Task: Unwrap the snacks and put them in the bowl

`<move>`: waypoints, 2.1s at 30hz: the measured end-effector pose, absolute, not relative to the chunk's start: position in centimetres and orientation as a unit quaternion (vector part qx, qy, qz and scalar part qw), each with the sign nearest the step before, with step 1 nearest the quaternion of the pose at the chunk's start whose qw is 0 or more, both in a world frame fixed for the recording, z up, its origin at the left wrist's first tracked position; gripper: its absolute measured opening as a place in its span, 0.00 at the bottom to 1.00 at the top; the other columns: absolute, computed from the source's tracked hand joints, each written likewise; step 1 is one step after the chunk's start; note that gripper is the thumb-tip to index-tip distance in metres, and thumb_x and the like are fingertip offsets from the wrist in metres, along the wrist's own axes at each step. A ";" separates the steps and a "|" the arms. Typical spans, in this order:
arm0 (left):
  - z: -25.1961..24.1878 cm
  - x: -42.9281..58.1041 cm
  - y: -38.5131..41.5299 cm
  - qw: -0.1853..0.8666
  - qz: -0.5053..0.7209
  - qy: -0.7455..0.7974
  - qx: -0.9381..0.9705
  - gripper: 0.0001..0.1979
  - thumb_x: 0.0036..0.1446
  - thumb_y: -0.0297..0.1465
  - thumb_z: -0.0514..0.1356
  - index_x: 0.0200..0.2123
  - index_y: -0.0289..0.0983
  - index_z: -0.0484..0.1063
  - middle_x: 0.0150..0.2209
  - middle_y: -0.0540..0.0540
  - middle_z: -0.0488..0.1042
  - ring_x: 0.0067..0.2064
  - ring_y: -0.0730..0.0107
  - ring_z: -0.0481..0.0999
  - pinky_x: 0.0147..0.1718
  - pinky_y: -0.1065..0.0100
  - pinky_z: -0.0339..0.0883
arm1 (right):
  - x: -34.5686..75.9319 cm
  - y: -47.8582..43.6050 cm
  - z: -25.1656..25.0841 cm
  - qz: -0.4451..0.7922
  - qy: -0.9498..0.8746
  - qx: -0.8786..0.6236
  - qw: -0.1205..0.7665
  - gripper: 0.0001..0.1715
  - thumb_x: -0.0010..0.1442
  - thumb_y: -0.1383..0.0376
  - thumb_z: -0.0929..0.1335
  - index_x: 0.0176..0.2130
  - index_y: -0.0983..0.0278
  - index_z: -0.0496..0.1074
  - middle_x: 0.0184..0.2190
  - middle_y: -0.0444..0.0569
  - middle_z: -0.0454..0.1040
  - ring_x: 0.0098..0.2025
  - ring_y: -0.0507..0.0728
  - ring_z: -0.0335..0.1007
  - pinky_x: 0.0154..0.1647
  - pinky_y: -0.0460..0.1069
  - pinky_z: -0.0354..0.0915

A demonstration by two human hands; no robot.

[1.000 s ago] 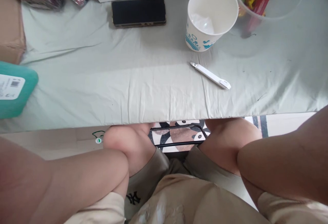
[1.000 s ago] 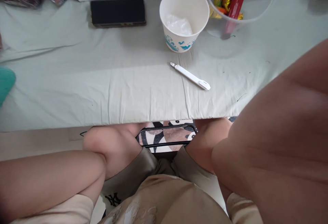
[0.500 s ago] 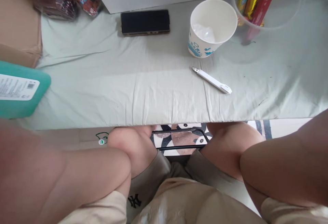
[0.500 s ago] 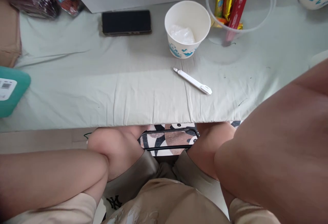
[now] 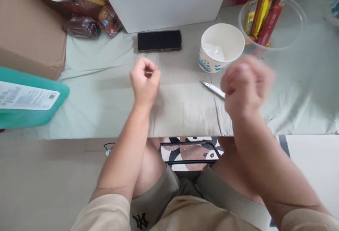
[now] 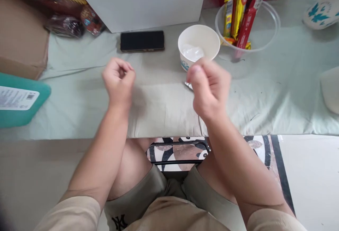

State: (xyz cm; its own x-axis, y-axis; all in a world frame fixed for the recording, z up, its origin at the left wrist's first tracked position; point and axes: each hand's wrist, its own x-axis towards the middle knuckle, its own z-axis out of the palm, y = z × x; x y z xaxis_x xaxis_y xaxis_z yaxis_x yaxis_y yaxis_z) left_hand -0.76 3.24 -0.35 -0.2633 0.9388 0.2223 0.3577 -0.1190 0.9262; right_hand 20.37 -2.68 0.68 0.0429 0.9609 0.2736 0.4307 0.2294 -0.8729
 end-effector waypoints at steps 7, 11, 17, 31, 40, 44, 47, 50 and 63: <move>-2.9 -1.6 3.7 0.326 0.481 0.582 0.569 0.10 0.46 0.19 0.57 0.25 0.40 0.64 0.26 0.53 0.67 0.30 0.73 0.68 0.29 0.70 0.59 | 18.5 -2.9 -1.4 0.297 -0.725 -0.523 0.336 0.17 0.65 0.60 0.63 0.25 0.60 0.63 0.16 0.40 0.59 0.19 0.51 0.55 0.23 0.48 0.54; -2.0 -3.0 3.7 0.353 0.501 0.572 0.545 0.09 0.47 0.20 0.57 0.26 0.40 0.63 0.25 0.54 0.66 0.29 0.74 0.67 0.29 0.70 0.59 | 18.2 -3.7 -2.1 0.292 -0.785 -0.486 0.248 0.15 0.65 0.63 0.63 0.25 0.59 0.64 0.15 0.40 0.61 0.16 0.51 0.58 0.21 0.48 0.54; -1.6 -5.2 2.8 0.404 0.519 0.555 0.509 0.08 0.47 0.20 0.56 0.25 0.40 0.63 0.27 0.53 0.67 0.30 0.74 0.67 0.30 0.70 0.59 | 16.4 -4.6 -3.0 0.212 -0.854 -0.421 0.220 0.14 0.66 0.67 0.63 0.27 0.59 0.66 0.16 0.40 0.64 0.16 0.51 0.62 0.19 0.47 0.57; -0.2 -11.1 3.2 0.481 0.691 0.506 0.186 0.10 0.49 0.21 0.54 0.23 0.38 0.56 0.23 0.53 0.56 0.26 0.77 0.56 0.26 0.70 0.52 | -4.8 17.1 -2.0 0.058 -0.862 -0.419 0.277 0.14 0.62 0.64 0.65 0.49 0.58 0.70 0.52 0.59 0.70 0.56 0.70 0.67 0.53 0.66 0.66; -0.5 -12.4 2.7 0.484 0.687 0.515 0.168 0.10 0.49 0.22 0.54 0.24 0.39 0.54 0.25 0.52 0.55 0.26 0.76 0.56 0.26 0.69 0.52 | -8.0 24.4 -7.8 0.073 -0.865 -0.425 0.257 0.17 0.64 0.53 0.69 0.40 0.64 0.72 0.62 0.62 0.56 0.64 0.80 0.50 0.54 0.78 0.59; -0.2 -11.9 2.7 0.487 0.697 0.500 0.162 0.10 0.48 0.21 0.54 0.23 0.38 0.54 0.24 0.53 0.55 0.25 0.77 0.56 0.26 0.70 0.51 | -7.5 22.6 -6.7 0.051 -0.868 -0.418 0.261 0.15 0.65 0.56 0.68 0.34 0.65 0.72 0.58 0.61 0.61 0.60 0.76 0.57 0.52 0.74 0.65; 0.0 -11.3 2.9 0.472 0.717 0.487 0.162 0.11 0.47 0.21 0.54 0.22 0.38 0.54 0.22 0.54 0.56 0.24 0.78 0.55 0.25 0.71 0.50 | -6.3 19.0 -4.6 0.061 -0.868 -0.411 0.271 0.08 0.64 0.61 0.68 0.36 0.63 0.74 0.57 0.58 0.64 0.57 0.70 0.64 0.53 0.69 0.68; 0.2 -10.9 3.0 0.467 0.732 0.471 0.157 0.11 0.46 0.21 0.56 0.23 0.38 0.54 0.22 0.54 0.56 0.23 0.79 0.55 0.24 0.72 0.49 | -3.3 13.9 -1.9 0.116 -0.845 -0.425 0.302 0.07 0.60 0.65 0.69 0.40 0.61 0.77 0.56 0.57 0.68 0.52 0.64 0.69 0.52 0.63 0.70; -1.9 -2.1 3.2 0.525 0.542 0.544 0.367 0.05 0.55 0.30 0.61 0.32 0.39 0.65 0.31 0.51 0.68 0.35 0.74 0.70 0.35 0.72 0.64 | 16.0 -1.3 -3.1 0.561 -0.368 -0.502 0.546 0.13 0.56 0.55 0.71 0.38 0.57 0.68 0.28 0.40 0.69 0.25 0.51 0.65 0.27 0.48 0.67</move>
State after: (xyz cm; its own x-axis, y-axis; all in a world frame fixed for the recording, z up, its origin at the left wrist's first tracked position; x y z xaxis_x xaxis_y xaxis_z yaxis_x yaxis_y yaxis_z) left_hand -2.13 3.22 -1.88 -0.1797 0.9684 -0.1732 -0.1698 0.1428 0.9751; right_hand 15.96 -1.33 -3.14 0.1000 0.9819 -0.1609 -0.2426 -0.1327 -0.9610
